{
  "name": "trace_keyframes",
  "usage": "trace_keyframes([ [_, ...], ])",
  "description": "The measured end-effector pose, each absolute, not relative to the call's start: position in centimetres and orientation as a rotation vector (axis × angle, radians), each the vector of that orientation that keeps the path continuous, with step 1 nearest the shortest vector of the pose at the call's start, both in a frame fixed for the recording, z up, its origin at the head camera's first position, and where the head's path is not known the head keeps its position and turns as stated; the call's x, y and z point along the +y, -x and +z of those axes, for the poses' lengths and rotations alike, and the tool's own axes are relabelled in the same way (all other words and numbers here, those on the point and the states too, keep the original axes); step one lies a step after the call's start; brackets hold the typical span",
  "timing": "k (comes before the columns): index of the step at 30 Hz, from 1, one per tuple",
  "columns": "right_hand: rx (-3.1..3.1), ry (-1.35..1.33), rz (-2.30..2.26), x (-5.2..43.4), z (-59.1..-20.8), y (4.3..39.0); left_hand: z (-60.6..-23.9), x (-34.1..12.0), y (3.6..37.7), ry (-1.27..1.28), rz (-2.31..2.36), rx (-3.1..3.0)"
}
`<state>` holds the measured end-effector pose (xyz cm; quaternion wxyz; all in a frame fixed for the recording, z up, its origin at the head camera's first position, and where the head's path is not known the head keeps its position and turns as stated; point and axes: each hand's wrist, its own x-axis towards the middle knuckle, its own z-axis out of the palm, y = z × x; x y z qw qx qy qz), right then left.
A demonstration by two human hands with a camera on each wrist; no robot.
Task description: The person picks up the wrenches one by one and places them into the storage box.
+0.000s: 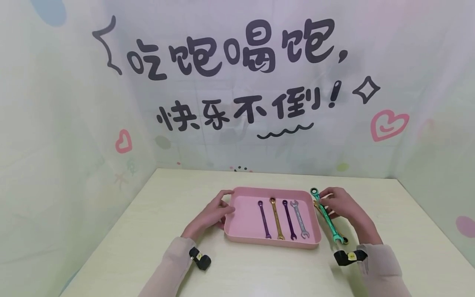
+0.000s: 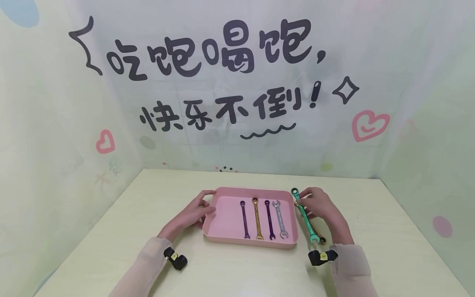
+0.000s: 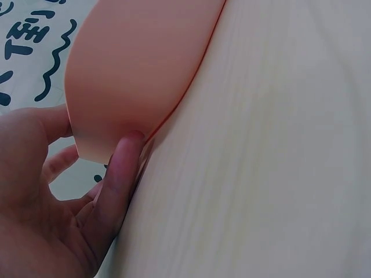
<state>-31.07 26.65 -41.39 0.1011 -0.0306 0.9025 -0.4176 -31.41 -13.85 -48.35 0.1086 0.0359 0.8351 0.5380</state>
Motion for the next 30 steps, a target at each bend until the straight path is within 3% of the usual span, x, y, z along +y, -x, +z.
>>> trace_keyframes([
  [30,2.656,0.086,-1.220,26.55,-41.53,31.23,-48.32,-13.82,31.39,-0.124,1.589,2.457],
])
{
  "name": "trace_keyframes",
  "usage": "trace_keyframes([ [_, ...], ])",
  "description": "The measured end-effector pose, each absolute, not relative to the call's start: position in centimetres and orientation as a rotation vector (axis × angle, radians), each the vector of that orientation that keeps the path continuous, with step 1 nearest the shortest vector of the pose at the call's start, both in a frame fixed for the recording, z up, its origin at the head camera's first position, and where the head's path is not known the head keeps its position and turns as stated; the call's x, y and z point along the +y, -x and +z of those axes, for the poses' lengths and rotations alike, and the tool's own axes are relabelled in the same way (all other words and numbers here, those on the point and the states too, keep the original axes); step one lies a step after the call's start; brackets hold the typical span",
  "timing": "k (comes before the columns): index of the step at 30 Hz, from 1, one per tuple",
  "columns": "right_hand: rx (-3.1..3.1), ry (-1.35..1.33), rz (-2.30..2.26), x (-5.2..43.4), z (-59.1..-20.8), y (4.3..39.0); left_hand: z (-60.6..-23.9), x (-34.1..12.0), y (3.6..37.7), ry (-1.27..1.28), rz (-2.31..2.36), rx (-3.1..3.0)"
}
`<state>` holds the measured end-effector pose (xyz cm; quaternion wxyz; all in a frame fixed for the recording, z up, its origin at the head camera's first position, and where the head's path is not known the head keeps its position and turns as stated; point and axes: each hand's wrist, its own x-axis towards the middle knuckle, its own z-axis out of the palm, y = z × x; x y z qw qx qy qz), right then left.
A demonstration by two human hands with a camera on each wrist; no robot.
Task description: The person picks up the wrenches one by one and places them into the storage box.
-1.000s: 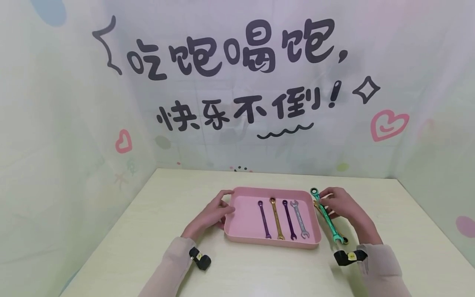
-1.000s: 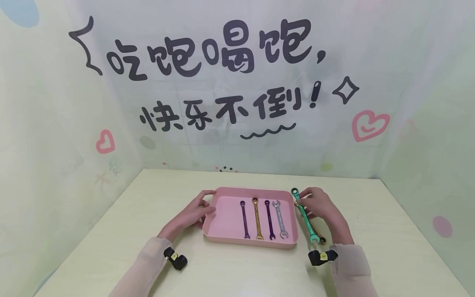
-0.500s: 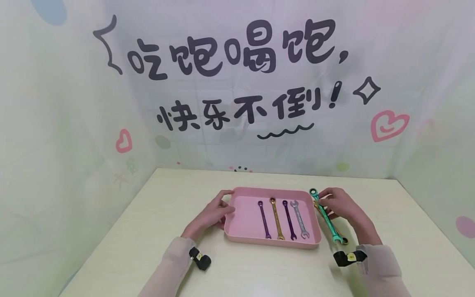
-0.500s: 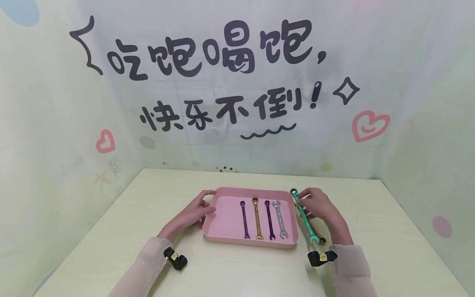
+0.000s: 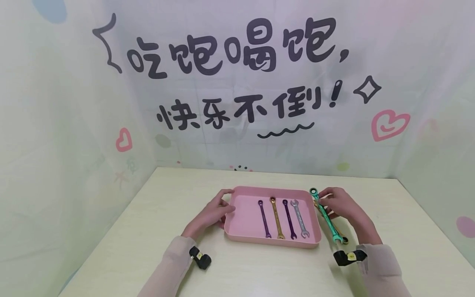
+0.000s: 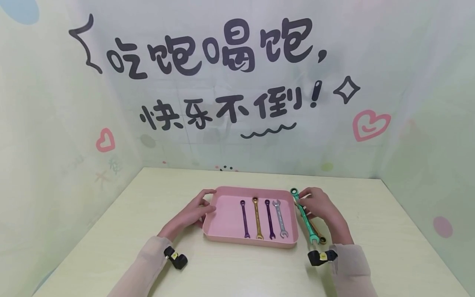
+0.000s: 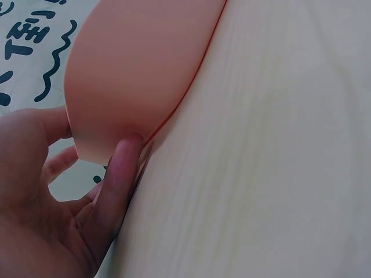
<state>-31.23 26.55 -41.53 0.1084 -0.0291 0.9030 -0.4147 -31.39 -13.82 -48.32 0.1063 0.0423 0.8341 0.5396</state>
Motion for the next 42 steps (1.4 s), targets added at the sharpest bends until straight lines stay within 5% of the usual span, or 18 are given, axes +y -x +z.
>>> trace_keyframes([
  [42,2.617,0.085,-1.211,26.22,-42.56,31.67,-48.69,-13.98,31.67,-0.130,1.609,2.457],
])
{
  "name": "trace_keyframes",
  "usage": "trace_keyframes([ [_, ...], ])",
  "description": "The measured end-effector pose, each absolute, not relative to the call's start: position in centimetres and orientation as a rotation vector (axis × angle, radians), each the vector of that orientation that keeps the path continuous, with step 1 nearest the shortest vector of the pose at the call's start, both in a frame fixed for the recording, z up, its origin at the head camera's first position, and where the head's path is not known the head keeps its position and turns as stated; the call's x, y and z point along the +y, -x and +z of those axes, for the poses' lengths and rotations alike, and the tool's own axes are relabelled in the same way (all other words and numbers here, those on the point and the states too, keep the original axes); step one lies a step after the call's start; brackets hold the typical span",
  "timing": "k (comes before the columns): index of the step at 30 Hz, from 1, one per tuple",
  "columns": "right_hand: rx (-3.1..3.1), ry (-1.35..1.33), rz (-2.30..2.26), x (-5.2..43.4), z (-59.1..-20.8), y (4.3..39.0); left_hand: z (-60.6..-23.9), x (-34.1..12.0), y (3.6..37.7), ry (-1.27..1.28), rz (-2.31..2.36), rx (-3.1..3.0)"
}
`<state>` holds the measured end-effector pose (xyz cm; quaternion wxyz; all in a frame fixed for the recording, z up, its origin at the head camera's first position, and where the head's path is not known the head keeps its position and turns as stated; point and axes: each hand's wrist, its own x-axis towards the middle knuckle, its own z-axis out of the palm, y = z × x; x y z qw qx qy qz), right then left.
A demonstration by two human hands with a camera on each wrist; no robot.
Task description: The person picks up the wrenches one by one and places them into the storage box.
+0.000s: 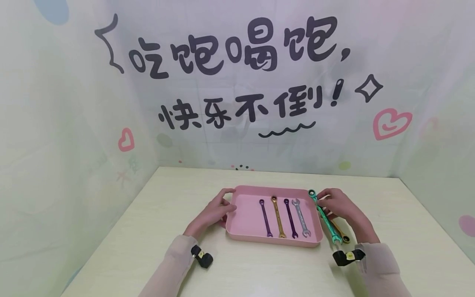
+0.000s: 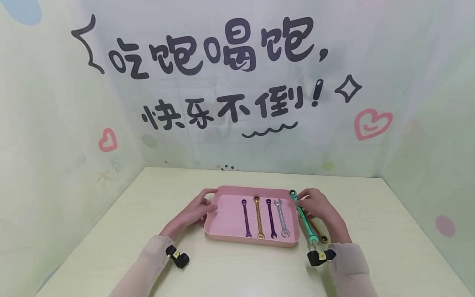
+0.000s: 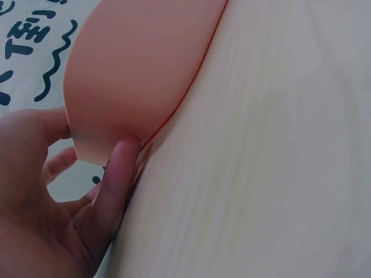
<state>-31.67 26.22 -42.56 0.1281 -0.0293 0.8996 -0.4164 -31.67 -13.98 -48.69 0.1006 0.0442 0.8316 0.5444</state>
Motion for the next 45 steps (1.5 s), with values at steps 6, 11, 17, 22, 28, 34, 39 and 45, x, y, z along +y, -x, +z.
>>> trace_keyframes([
  [6,2.620,0.076,-1.207,26.06,-42.62,31.69,-48.70,-14.00,31.67,-0.127,1.617,2.454],
  [11,2.617,0.080,-1.204,25.99,-42.69,31.66,-48.61,-13.97,31.62,-0.126,1.615,2.456],
  [17,2.615,0.075,-1.204,25.95,-42.76,31.63,-48.61,-13.95,31.55,-0.124,1.615,2.460],
  [22,2.615,0.075,-1.207,25.98,-42.82,31.63,-48.66,-13.94,31.61,-0.122,1.614,2.461],
  [28,2.616,0.080,-1.209,26.01,-42.75,31.58,-48.72,-13.97,31.65,-0.123,1.617,2.465],
  [34,2.628,0.093,-1.200,26.04,-42.48,31.46,-48.84,-14.01,31.57,-0.124,1.618,2.467],
  [39,2.633,0.104,-1.202,26.02,-42.20,31.39,-48.84,-14.01,31.50,-0.128,1.615,2.472],
  [45,2.636,0.116,-1.211,26.02,-41.93,31.25,-48.74,-13.96,31.40,-0.132,1.616,2.471],
])
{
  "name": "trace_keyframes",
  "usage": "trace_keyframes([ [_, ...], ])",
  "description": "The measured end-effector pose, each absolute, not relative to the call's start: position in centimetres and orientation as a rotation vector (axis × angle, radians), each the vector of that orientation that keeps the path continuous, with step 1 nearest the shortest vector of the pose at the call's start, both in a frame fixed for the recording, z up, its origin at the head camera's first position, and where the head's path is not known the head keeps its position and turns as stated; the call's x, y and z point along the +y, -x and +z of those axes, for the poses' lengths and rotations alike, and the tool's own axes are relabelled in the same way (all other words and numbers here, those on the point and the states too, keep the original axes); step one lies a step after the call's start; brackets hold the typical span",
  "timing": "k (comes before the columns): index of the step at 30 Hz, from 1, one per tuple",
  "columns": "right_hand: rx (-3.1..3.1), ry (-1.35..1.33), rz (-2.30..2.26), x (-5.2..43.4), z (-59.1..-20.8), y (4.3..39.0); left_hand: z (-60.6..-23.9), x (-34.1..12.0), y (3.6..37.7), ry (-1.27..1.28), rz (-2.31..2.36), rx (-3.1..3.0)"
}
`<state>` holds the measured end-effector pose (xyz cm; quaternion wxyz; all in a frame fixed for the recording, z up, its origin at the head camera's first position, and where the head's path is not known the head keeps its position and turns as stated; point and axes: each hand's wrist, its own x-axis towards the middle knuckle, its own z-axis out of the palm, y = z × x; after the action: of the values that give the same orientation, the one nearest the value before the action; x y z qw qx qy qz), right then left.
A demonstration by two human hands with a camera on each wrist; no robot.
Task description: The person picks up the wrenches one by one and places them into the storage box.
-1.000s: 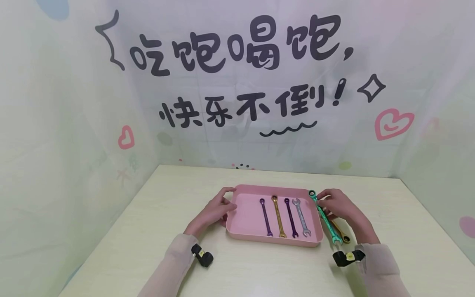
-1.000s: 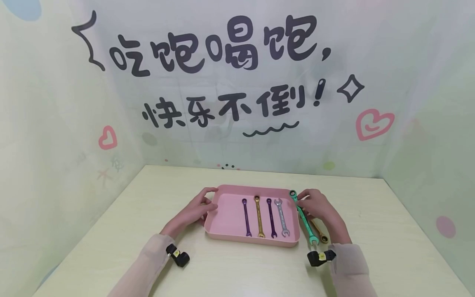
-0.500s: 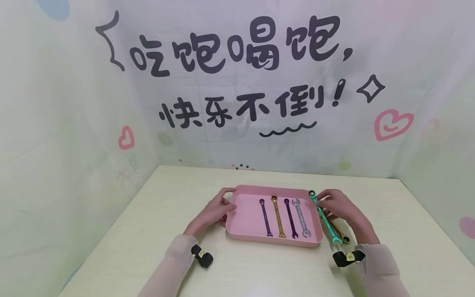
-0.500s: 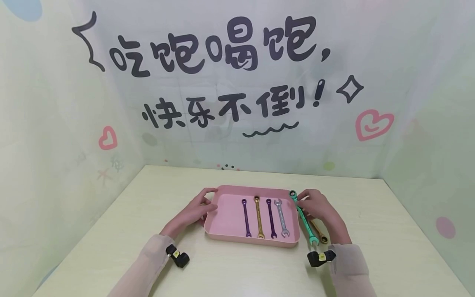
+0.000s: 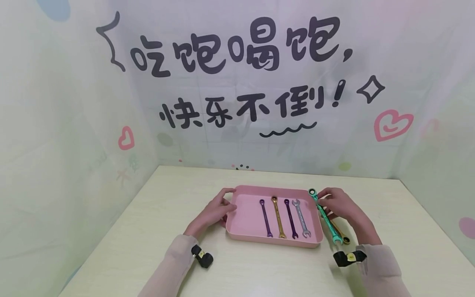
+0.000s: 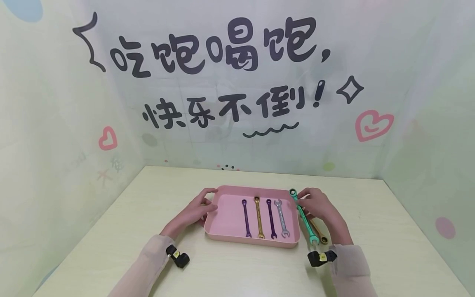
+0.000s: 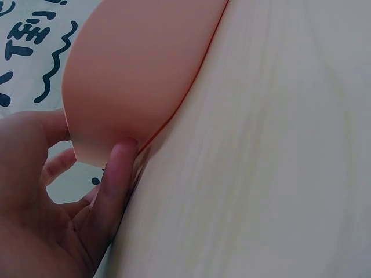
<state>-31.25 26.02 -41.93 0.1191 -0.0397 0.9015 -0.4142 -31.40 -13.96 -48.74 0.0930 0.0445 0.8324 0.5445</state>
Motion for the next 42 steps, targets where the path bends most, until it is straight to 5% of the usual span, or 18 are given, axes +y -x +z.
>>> trace_keyframes([
  [42,2.634,0.115,-1.211,25.34,-41.90,31.23,-48.69,-13.71,31.41,-0.092,1.598,2.491],
])
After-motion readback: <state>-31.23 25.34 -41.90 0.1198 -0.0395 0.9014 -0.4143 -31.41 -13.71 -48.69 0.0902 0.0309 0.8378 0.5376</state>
